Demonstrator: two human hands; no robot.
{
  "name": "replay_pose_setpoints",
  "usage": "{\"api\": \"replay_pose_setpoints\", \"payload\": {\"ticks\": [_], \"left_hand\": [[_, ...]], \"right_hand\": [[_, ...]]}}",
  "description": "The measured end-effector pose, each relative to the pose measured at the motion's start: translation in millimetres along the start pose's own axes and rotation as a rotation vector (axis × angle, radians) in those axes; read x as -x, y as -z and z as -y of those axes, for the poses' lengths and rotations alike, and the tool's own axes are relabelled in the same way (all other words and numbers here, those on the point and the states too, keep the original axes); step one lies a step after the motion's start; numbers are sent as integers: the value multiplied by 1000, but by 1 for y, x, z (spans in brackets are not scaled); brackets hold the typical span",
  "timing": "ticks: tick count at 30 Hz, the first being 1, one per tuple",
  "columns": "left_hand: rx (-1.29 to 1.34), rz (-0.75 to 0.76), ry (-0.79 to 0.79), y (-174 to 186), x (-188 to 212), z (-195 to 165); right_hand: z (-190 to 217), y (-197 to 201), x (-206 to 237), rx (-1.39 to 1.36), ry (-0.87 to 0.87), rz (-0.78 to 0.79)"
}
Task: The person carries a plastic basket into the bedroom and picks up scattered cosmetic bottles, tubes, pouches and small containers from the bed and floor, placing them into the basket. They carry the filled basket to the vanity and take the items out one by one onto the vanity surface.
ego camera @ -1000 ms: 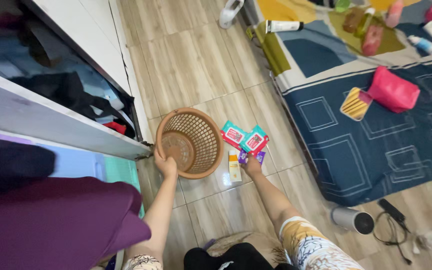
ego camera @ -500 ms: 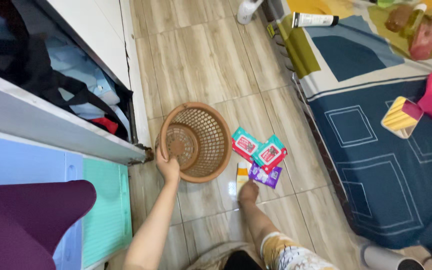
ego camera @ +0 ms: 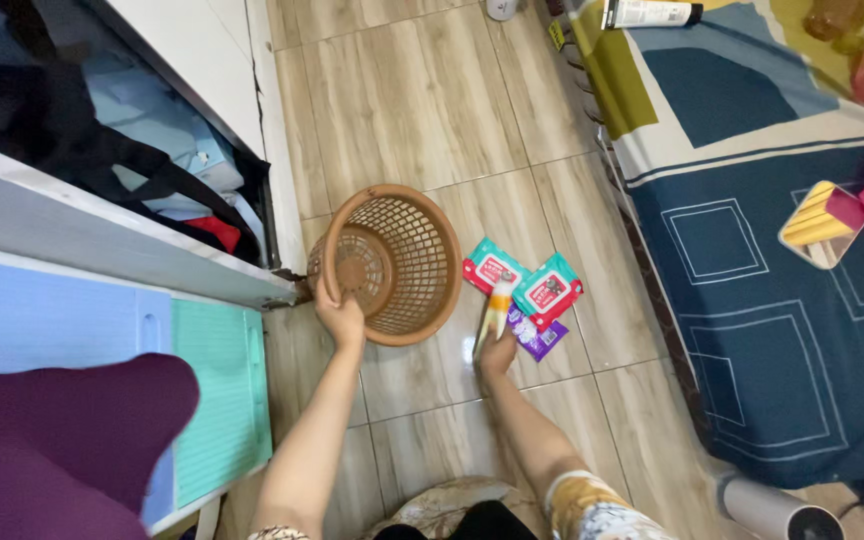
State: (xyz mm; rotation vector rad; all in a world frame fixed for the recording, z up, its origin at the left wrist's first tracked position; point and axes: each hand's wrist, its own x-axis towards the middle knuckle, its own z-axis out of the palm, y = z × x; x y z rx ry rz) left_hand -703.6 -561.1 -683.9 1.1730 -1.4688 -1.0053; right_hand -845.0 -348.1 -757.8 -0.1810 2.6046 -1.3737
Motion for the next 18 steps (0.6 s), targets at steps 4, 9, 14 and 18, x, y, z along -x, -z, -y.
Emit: {"api": "replay_pose_setpoints", "payload": {"ticks": [4,9,14,18], "left_hand": [[137,4,127,-12,6,-5],[182,18,143,-39,18,-17],[66,27,98,-52,26,-28],[263,29,109,-64,19,-34]], "right_hand": [[28,18,-44,-270,290,204],[54,17,-104,-317,206,393],[25,50,-137,-80,41,-26],[0,73,-129,363,51,86]]}}
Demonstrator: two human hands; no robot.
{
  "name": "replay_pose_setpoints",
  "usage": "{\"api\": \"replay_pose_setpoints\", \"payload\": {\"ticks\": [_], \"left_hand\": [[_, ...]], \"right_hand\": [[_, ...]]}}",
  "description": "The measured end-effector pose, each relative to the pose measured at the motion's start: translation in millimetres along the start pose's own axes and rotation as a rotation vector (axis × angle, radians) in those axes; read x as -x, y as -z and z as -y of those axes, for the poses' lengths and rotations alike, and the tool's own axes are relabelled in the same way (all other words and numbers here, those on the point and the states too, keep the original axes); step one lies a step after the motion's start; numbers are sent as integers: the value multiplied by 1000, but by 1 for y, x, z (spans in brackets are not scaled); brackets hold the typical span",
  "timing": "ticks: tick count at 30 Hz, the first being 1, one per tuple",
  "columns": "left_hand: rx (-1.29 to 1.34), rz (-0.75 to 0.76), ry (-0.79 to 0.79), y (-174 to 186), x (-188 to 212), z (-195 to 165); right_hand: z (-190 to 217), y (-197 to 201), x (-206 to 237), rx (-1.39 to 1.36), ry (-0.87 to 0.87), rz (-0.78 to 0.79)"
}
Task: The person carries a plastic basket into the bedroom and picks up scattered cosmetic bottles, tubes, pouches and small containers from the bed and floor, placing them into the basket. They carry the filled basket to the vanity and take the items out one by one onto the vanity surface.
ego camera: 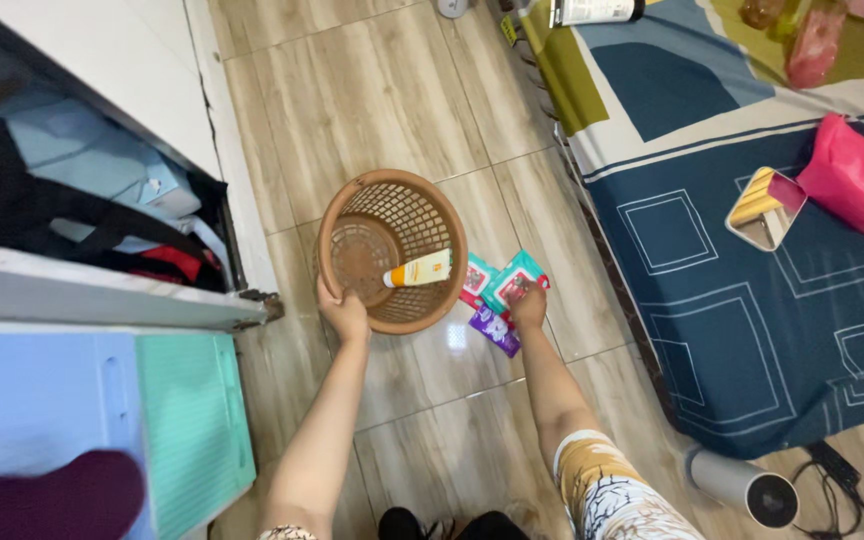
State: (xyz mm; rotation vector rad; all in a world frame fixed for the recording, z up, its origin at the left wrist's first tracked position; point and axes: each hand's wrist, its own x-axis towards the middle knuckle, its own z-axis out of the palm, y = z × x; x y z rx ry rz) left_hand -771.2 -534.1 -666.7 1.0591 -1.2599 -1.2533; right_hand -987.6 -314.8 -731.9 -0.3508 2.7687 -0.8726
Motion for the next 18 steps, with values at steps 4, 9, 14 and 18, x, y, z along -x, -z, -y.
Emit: {"api": "replay_pose_setpoints", "payload": {"ticks": [4,9,14,18], "left_hand": [[-128,12,-23,-26,-12,0],[-82,68,-4,-53,-19,1],[48,57,69,-57,-19,7],[-5,55,71,-54,-19,20]], "right_hand": [[6,-8,10,458,85,461],[8,-22,13,607,201,627],[-16,-21,12,655,336,403],[-28,-13,15,640,286,205]]}}
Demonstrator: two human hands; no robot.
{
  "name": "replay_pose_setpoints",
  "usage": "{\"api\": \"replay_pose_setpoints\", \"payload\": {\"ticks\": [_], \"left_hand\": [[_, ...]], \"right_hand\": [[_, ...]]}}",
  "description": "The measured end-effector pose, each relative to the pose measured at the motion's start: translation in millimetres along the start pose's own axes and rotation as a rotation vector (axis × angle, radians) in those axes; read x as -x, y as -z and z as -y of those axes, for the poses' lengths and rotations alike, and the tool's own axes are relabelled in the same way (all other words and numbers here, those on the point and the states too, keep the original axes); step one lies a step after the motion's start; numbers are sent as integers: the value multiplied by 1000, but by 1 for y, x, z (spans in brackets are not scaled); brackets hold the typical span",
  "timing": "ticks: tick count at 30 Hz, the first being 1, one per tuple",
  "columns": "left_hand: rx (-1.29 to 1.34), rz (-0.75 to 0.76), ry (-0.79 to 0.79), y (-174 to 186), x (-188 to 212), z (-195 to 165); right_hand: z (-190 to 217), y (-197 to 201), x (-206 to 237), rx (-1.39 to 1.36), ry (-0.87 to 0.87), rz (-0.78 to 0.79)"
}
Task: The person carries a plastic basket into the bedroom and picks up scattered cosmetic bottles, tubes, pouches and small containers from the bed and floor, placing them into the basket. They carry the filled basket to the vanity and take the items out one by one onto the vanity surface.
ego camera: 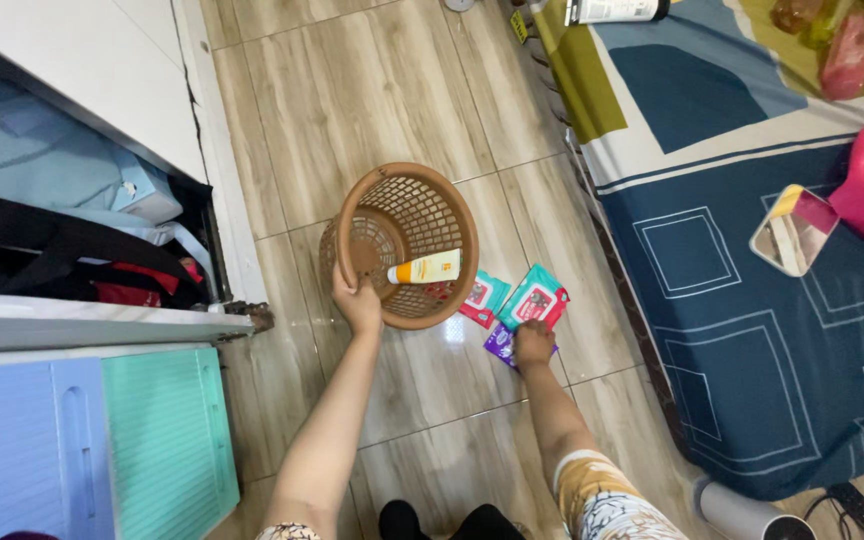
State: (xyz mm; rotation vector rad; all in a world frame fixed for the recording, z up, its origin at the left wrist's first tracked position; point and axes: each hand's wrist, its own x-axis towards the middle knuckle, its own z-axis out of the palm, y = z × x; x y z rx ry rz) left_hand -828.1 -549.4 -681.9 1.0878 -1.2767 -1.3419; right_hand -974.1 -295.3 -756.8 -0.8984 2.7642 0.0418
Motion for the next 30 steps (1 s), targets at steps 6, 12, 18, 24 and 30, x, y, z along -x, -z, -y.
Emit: {"api": "replay_pose_setpoints", "payload": {"ticks": [6,12,18,24,30], "left_hand": [[8,9,4,8,2,19],[-30,-3,31,8,3,25],[49,-12,7,16,4,32],[92,-71,23,32,0,34],[82,-165,47,38,-10,10]], "right_hand": [[22,3,-34,-935,-42,-688],[46,1,-63,-1314,20,-540],[8,-9,-40,-482,-167,124],[-28,-36,29,-272,-377,329],[6,-5,-33,-513,130,9]]}}
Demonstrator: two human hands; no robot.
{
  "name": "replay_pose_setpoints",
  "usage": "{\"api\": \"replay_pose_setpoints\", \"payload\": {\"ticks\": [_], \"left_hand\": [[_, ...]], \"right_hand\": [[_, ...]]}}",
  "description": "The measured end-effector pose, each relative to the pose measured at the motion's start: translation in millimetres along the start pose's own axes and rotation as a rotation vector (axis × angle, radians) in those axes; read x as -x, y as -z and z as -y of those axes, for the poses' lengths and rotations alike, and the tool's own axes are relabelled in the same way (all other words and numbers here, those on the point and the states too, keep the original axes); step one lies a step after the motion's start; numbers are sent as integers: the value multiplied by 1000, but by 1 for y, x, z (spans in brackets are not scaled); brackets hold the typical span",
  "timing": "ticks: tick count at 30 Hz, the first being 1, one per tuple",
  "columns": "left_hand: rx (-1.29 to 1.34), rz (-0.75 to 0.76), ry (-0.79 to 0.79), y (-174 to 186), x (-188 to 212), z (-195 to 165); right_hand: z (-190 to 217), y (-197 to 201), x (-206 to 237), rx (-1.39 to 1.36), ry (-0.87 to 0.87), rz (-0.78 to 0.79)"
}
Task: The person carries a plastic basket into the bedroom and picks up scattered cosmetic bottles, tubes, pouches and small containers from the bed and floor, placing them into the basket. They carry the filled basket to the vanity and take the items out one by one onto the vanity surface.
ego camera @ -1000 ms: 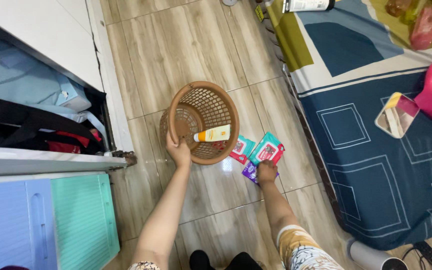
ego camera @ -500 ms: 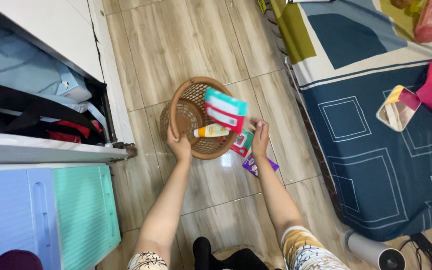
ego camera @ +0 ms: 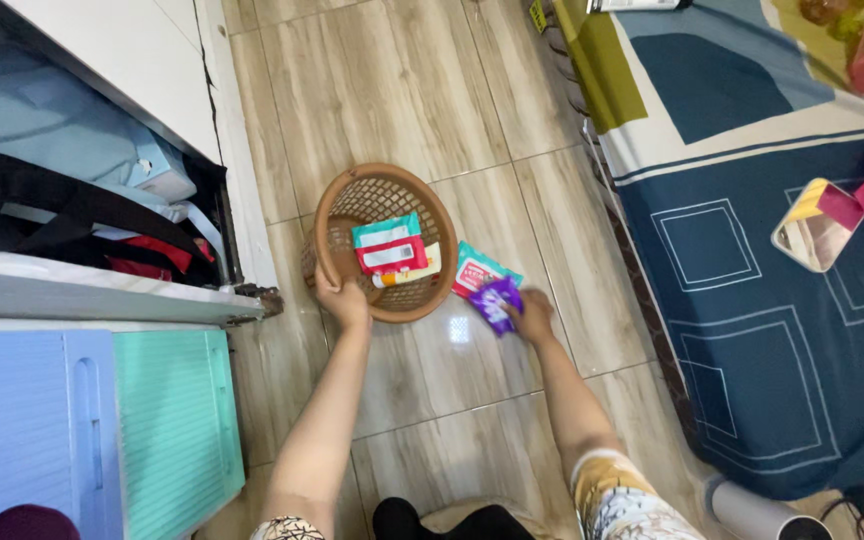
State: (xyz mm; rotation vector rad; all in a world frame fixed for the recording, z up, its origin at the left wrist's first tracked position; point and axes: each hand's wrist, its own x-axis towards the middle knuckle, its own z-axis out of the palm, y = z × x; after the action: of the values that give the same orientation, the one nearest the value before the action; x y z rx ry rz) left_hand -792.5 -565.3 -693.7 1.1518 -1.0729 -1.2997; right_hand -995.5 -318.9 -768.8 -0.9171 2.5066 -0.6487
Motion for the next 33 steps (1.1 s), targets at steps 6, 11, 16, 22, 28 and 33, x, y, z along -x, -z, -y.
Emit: {"api": "replay_pose_setpoints", "payload": {"ticks": [6,11,16,22,28,33], "left_hand": [[-15,5,-76,5,0,-30],[-35,-21,-74,10,5,-62],[-9,-26,-8,19,24,-103],[-83,-10,60,44,61,-167],[-69,95,127,29,114,-249],[-44,221,144,-6,169,-325]], "right_hand": [[73,-1,-41,170,-66,222],[97,8,-6,238,-269,159],[122,42,37,71,-141,13],[155,109,96,-504,-411,-138],[166,232,151,-1048,-297,-8],[197,368,179,-736,94,165]]}}
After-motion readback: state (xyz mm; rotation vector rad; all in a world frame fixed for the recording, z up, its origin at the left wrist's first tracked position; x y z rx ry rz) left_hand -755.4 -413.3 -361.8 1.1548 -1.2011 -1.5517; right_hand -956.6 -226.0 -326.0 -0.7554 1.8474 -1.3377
